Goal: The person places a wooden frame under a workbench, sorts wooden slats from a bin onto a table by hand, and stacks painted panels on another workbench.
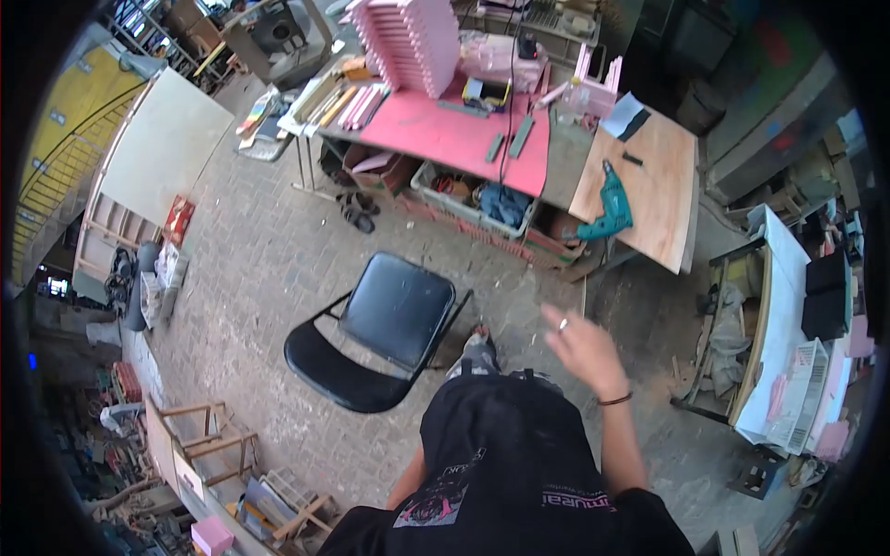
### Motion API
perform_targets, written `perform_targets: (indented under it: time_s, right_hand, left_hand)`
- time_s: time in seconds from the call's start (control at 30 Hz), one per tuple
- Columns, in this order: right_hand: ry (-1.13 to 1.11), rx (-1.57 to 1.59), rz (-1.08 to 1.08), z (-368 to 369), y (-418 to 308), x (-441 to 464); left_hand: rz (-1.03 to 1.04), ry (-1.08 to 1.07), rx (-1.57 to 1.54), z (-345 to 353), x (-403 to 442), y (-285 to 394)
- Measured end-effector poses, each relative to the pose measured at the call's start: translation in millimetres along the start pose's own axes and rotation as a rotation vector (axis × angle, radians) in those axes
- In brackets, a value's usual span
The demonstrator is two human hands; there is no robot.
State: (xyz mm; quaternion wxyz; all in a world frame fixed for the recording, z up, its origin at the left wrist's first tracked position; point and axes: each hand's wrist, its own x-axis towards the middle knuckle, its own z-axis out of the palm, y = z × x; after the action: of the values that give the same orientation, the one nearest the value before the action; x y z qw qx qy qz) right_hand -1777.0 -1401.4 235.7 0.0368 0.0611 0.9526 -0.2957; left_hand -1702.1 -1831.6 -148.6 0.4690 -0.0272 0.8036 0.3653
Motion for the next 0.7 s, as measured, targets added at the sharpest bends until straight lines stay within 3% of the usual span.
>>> perform_targets:
  time_s: [0.07, 0.13, 0.2, 0.27, 0.33, 0.4, 0.43, 0.47, 0.53, 0.57, 0.67, 0.7]
  right_hand:
    - [-0.332, -0.132, 0.198, 65.9, 62.9, -21.6]
    - [-0.481, 0.114, 0.322, 102.0, 111.5, -46.1]
    - [-0.209, 0.322, 0.343, 112.9, 131.2, -78.8]
    - [-0.095, 0.323, 0.555, 110.6, 137.1, -118.1]
    - [-0.417, 0.506, 0.918, 97.9, 145.1, -151.6]
    - [-0.525, 0.971, 0.794, 76.6, 136.6, -171.7]
    - [-0.557, 1.174, 0.757, 67.5, 133.9, -168.7]
    - [-0.484, 1.237, 0.833, 62.8, 132.7, -159.2]
    - [-0.336, 1.318, 0.962, 55.8, 137.1, -135.3]
    - [-0.266, 1.327, 1.015, 54.0, 140.1, -120.5]
    - [-0.167, 1.330, 1.116, 35.9, 147.9, -85.0]
    - [-0.172, 1.327, 1.151, 27.6, 151.0, -76.8]
  left_hand:
    - [-0.004, -0.053, 0.099, -19.2, 15.3, 15.1]
    - [-0.005, -0.128, 0.263, -43.2, 37.6, 17.9]
    - [0.013, -0.233, 0.494, -70.0, 55.3, 21.3]
    - [0.074, -0.288, 0.659, -85.3, 73.2, 39.0]
    - [0.120, -0.295, 0.733, -87.4, 91.6, 61.3]
    - [0.339, -0.373, 0.484, -90.3, 106.7, 78.6]
    - [0.228, -0.340, 0.460, -87.2, 115.8, 94.8]
    - [0.116, -0.303, 0.441, -83.7, 112.0, 116.7]
    - [0.001, -0.029, 0.340, -61.8, 118.4, 144.8]
    - [0.228, -0.142, 0.455, -55.7, 134.3, 151.6]
    - [0.352, -0.101, 0.524, -49.2, 135.3, 211.0]
    - [0.299, -0.265, 0.685, -48.5, 154.2, 212.2]
